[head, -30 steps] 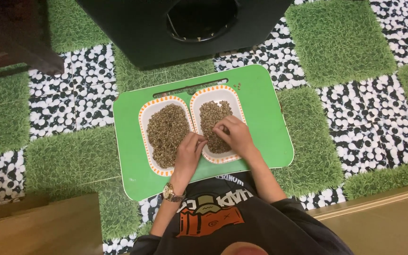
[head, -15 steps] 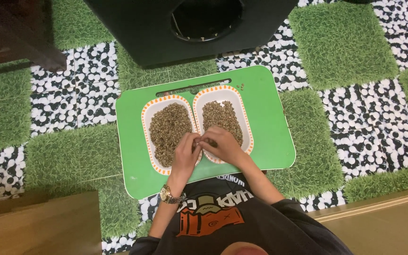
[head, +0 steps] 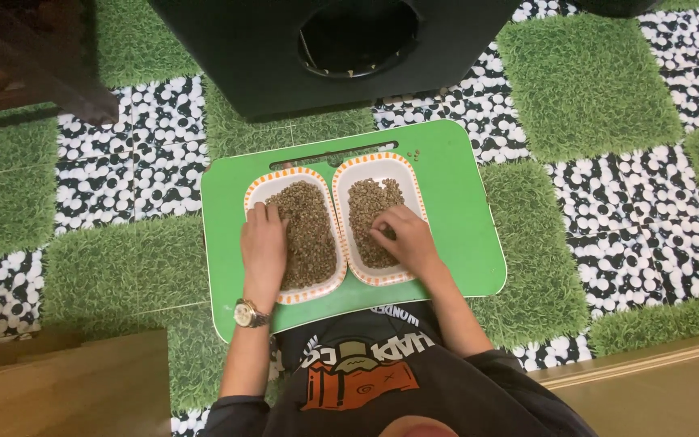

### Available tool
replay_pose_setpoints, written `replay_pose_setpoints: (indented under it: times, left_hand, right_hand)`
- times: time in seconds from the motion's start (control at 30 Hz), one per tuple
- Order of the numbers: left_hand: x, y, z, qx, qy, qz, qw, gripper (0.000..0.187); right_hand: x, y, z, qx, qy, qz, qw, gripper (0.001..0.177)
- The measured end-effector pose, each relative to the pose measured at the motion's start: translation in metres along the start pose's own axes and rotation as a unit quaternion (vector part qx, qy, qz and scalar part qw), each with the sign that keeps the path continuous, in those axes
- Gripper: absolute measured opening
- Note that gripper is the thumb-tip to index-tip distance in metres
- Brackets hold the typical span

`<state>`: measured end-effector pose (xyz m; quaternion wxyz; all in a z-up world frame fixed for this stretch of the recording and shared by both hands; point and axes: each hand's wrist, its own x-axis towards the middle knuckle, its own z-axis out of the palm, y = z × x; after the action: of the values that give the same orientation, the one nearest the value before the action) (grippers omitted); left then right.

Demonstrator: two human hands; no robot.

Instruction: Sorting through green coffee beans in two trays to remove defects or debris by hand.

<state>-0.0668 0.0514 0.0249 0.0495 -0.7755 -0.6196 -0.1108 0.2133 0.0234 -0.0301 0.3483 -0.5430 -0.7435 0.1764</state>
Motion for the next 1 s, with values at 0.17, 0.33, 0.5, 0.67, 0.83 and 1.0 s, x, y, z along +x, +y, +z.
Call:
replay_pose_setpoints:
  times: [0.17, 0.33, 0.5, 0.67, 0.83, 1.0]
  left_hand:
    - [0.001, -0.009, 0.026, 0.048, -0.029, 0.023, 0.998, 0.027]
    - [0.009, -0.014, 0.030, -0.028, -0.046, 0.029, 0.998, 0.017]
    - [0.013, -0.018, 0.019, -0.118, -0.062, 0.037, 0.990, 0.012]
    - [0.014, -0.026, 0.026, -0.213, -0.076, 0.005, 0.974, 0.010]
    - [0.020, -0.036, 0.022, -0.293, -0.101, -0.018, 0.951, 0.010]
    - [0.014, -0.040, 0.021, -0.370, 0.029, 0.022, 0.928, 0.020]
  right_hand:
    - [0.000, 0.001, -0.008, -0.026, -0.003, -0.003, 1.000, 0.015]
    - [0.001, -0.001, -0.010, -0.027, -0.002, -0.005, 1.000, 0.015]
    - [-0.004, 0.016, 0.004, -0.005, 0.006, -0.009, 1.000, 0.014]
    - [-0.004, -0.006, -0.013, 0.002, -0.018, 0.001, 1.000, 0.012]
    - [-0.001, 0.002, -0.009, -0.004, -0.027, 0.001, 1.000, 0.012]
    - [0.000, -0.008, -0.012, -0.051, -0.037, -0.005, 0.998, 0.008]
